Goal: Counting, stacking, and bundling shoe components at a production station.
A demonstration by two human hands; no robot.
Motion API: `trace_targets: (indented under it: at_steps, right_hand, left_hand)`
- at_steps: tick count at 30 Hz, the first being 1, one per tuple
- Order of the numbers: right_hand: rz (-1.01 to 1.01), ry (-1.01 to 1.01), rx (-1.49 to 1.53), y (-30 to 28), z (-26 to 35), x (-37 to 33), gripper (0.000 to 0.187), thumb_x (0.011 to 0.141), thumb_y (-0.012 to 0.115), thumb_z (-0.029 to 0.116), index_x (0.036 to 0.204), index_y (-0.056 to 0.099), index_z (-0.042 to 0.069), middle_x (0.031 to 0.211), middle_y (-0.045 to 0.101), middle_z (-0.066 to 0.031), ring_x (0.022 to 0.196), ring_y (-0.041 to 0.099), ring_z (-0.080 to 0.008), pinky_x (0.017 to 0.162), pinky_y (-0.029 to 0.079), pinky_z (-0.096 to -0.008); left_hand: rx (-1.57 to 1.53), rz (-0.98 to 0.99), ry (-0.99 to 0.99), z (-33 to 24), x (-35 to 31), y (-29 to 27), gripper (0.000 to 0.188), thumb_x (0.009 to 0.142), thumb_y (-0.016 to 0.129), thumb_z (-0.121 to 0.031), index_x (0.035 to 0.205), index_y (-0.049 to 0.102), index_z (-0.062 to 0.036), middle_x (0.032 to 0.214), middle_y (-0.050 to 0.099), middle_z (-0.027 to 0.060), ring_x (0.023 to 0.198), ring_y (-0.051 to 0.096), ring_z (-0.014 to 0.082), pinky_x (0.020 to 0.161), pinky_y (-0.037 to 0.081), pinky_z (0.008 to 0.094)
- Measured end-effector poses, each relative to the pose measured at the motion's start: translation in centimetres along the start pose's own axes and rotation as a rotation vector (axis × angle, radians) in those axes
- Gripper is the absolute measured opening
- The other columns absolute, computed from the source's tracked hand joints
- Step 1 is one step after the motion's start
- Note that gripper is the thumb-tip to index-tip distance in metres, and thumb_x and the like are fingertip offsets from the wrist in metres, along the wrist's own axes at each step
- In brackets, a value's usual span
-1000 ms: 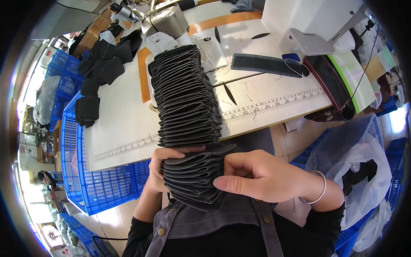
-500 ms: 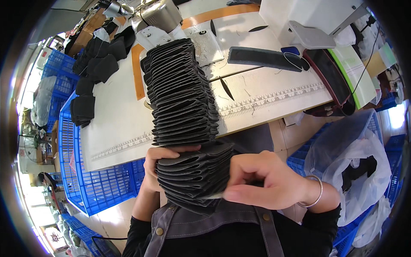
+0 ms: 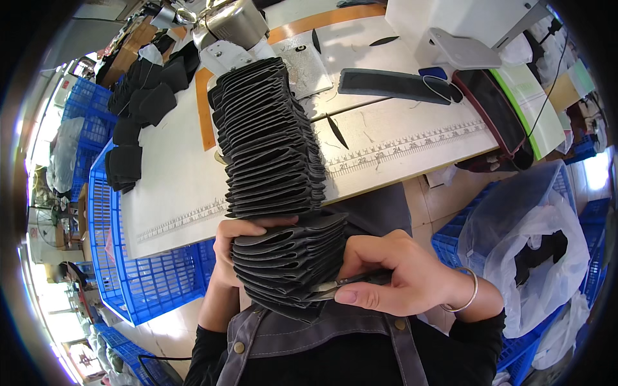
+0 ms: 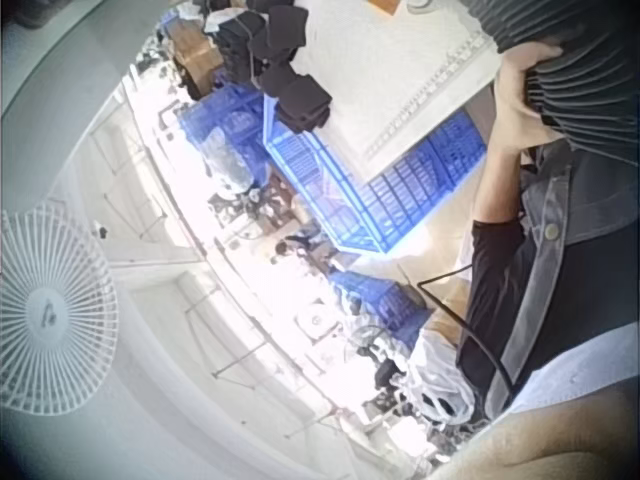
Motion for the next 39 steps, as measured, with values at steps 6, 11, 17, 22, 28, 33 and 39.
trace_targets:
  at_steps: [6, 11, 17, 22, 28, 33, 39]
  right_hand:
    - [0.022, -0.032, 0.068, 0.4, -0.2, 0.5, 0.027, 0.086, 0.072, 0.021, 0.08, 0.057, 0.0, 0.062, 0.058, -0.0052, 0.052, 0.052, -0.0113, 0.05, 0.038, -0.0254]
    - [0.024, -0.189, 0.159, 0.2, 0.9, 0.2, 0.025, 0.085, 0.072, 0.02, 0.082, 0.059, -0.001, 0.065, 0.059, -0.0062, 0.056, 0.055, -0.0125, 0.051, 0.039, -0.026]
    - [-0.022, -0.103, 0.017, -1.0, 0.8, -0.2, 0.025, 0.084, 0.073, 0.02, 0.082, 0.06, -0.001, 0.064, 0.059, -0.0063, 0.054, 0.056, -0.0145, 0.05, 0.039, -0.0249]
    - [-0.029, 0.037, -0.119, -0.9, 1.2, 0.0, 0.026, 0.086, 0.071, 0.022, 0.08, 0.059, 0.0, 0.061, 0.058, -0.0058, 0.051, 0.055, -0.014, 0.048, 0.038, -0.0261]
    - [0.015, 0.136, -0.106, -0.3, 1.2, 0.6, 0.027, 0.09, 0.067, 0.024, 0.08, 0.058, 0.001, 0.055, 0.054, -0.0053, 0.047, 0.051, -0.0131, 0.045, 0.036, -0.0268]
    - [0.075, 0.192, -0.111, 0.4, 0.8, 0.9, 0.029, 0.091, 0.066, 0.027, 0.08, 0.057, 0.001, 0.052, 0.052, -0.0055, 0.045, 0.051, -0.0125, 0.044, 0.035, -0.0268]
    - [0.01, 0.042, -0.25, 0.4, 2.7, 0.8, 0.032, 0.087, 0.07, 0.028, 0.08, 0.056, 0.001, 0.059, 0.057, -0.0103, 0.047, 0.055, -0.0186, 0.045, 0.039, -0.0296]
  left_hand:
    - [-0.006, -0.003, -0.011, 0.1, -0.1, 0.0, 0.068, 0.067, 0.086, -0.011, 0.121, 0.045, -0.0076, 0.126, 0.053, 0.0347, 0.12, 0.053, 0.0428, 0.1, 0.041, 0.0487]
    - [-0.017, -0.012, -0.017, 0.1, -0.2, -0.1, 0.067, 0.067, 0.086, -0.01, 0.121, 0.045, -0.0074, 0.125, 0.053, 0.0355, 0.119, 0.054, 0.0425, 0.098, 0.043, 0.0478]
    - [0.002, 0.015, 0.002, -0.1, 0.1, 0.0, 0.066, 0.068, 0.085, -0.01, 0.121, 0.045, -0.0068, 0.125, 0.053, 0.0357, 0.118, 0.055, 0.0418, 0.098, 0.044, 0.0467]
    - [-0.005, 0.003, -0.006, 0.0, 0.0, 0.0, 0.065, 0.069, 0.085, -0.01, 0.121, 0.045, -0.0064, 0.126, 0.052, 0.0355, 0.118, 0.055, 0.0416, 0.097, 0.044, 0.0466]
    - [0.016, 0.009, -0.01, -0.1, 0.1, 0.0, 0.063, 0.07, 0.084, -0.01, 0.12, 0.045, -0.0063, 0.126, 0.052, 0.0352, 0.118, 0.055, 0.0415, 0.097, 0.044, 0.0465]
    - [0.016, 0.003, -0.002, -0.3, 0.2, 0.1, 0.063, 0.07, 0.084, -0.01, 0.12, 0.045, -0.0063, 0.126, 0.053, 0.035, 0.117, 0.056, 0.0416, 0.097, 0.044, 0.0465]
    - [0.022, -0.015, -0.006, 0.0, 0.0, 0.1, 0.063, 0.07, 0.084, -0.01, 0.12, 0.046, -0.0067, 0.125, 0.054, 0.0337, 0.118, 0.055, 0.041, 0.097, 0.045, 0.0459]
Point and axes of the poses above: each hand's wrist, its own x-axis towards the middle knuckle, its own y-axis out of the palm, z = x × y, the point moved 10 cm from there along x, towards the middle knuckle
